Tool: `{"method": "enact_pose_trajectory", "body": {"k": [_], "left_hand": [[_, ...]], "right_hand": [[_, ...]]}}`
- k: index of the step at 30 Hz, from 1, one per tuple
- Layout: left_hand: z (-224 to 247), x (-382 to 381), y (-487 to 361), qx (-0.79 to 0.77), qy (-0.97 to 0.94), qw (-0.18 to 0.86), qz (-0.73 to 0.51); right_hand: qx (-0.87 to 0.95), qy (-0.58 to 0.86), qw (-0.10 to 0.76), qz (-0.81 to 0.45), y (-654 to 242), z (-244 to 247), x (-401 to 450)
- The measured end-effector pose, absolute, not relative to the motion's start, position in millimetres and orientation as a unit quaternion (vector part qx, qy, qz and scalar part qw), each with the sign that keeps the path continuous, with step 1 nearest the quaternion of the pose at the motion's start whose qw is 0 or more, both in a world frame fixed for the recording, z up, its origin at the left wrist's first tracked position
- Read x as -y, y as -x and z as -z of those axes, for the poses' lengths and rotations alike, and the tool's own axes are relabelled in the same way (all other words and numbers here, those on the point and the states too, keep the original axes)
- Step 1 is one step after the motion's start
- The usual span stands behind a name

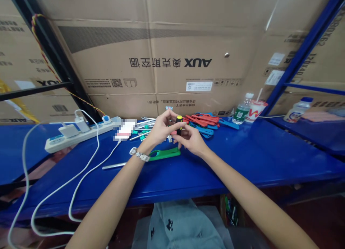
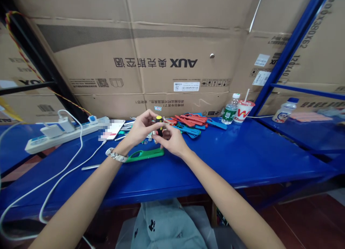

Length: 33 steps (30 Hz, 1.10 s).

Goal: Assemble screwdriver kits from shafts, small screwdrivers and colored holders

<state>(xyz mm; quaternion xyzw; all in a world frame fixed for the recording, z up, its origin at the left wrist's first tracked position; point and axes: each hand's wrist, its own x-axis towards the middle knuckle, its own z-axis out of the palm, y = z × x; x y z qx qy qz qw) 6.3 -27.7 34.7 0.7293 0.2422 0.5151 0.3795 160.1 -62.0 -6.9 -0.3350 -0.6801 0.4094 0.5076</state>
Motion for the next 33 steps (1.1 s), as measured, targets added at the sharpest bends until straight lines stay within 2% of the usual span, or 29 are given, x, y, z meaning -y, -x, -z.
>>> {"method": "enact_pose_trajectory", "body": {"k": [4, 13, 18, 20, 24, 27, 29, 33], "left_hand": [[-28, 28, -11, -0.26, -0.706, 0.343, -0.563], [-31, 42, -2, -0.232, -0.722, 0.415, -0.502], [-25, 35, -16, -0.266, -0.657, 0.359, -0.607], [-26, 37, -18, -0.266, -0.661, 0.35, -0.608], [-33, 46, -12, -0.23, -0.709, 0.406, -0.528], [-35, 48, -6, -0.226, -0.731, 0.407, -0.5], [-34, 46, -6, -0.239, -0.73, 0.376, -0.519], [-31, 41, -13, -0.271, -0.701, 0.28, -0.597]], "right_hand": [[0.65, 0.345, 0.532, -0.419, -155, 10, 57], [0.732, 0.305, 0.445, -0.416, -168, 1, 62], [0.66, 0.343, 0.533, -0.403, -155, 8, 59], [0.65, 0.343, 0.536, -0.416, -156, 8, 56], [0.708, 0.33, 0.454, -0.428, -170, -2, 57], [0.75, 0.332, 0.403, -0.407, -175, -7, 60], [0.746, 0.337, 0.428, -0.383, -171, -5, 61], [0.662, 0.351, 0.544, -0.379, -157, 5, 58]]}}
